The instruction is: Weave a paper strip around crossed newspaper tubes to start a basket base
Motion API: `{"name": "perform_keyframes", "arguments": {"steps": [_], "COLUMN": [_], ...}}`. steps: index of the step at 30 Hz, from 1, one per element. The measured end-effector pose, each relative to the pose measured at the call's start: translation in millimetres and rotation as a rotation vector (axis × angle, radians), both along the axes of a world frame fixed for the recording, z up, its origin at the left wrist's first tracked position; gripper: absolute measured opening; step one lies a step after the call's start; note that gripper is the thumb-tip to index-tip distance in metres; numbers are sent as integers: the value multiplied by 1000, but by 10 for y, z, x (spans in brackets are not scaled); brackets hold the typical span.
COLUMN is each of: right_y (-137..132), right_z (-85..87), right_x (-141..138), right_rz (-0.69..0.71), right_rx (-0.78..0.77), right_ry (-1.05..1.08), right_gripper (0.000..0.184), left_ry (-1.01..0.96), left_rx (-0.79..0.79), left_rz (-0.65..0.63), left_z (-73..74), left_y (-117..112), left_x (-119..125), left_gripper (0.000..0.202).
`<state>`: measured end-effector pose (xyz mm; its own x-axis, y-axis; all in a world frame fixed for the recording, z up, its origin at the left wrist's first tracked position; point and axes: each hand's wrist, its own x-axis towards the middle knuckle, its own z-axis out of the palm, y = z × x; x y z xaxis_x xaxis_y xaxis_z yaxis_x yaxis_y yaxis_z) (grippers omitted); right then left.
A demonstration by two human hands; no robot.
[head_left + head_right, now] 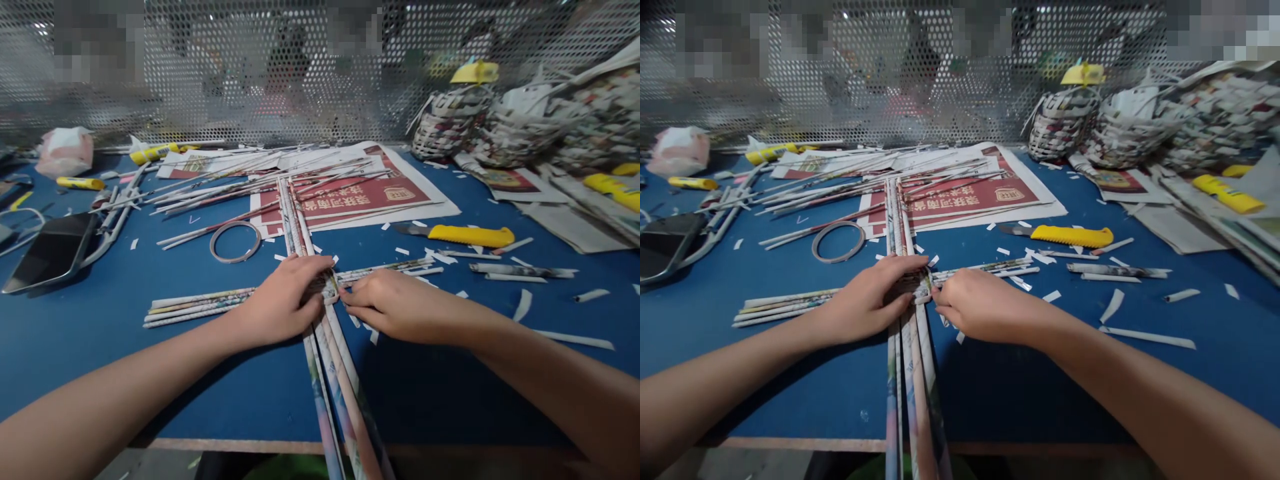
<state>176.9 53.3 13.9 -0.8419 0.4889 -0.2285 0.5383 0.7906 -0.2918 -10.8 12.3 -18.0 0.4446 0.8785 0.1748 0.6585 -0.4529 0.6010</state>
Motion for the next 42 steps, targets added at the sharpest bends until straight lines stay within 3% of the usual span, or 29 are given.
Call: {"name": "perform_keyframes", "arguments": {"steps": [6,9,13,22,28,31,36,42], "right_y": [113,145,132,237,227,202,170,156], "right_z": [2,-14,-85,-74,-98,-98,-77,-39], "right_x": [43,31,12,5,116,128,63,-14], "right_rz": [52,-28,-75,74,326,385,398,157], "right_rx": [-64,35,121,117,310,347,295,12], "right_ry": [96,215,271,142,246,262,186,114], "right_gripper": [19,11,16,12,26,30,27,7], "left_ry": [239,274,280,288,299,307,308,301], "left_rx": [148,166,196,235,244,231,221,224], "left_rz": [-78,-76,-64,-40,-36,-42,-38,-42], "left_z": [-26,-40,-42,-49,-54,-41,-26,-35], "left_y": [3,11,12,-30,-30,-31,-40,-34], "left_x": [52,65,76,94,83,81,85,78], "left_gripper": [39,39,37,37,39,38,36,34]}}
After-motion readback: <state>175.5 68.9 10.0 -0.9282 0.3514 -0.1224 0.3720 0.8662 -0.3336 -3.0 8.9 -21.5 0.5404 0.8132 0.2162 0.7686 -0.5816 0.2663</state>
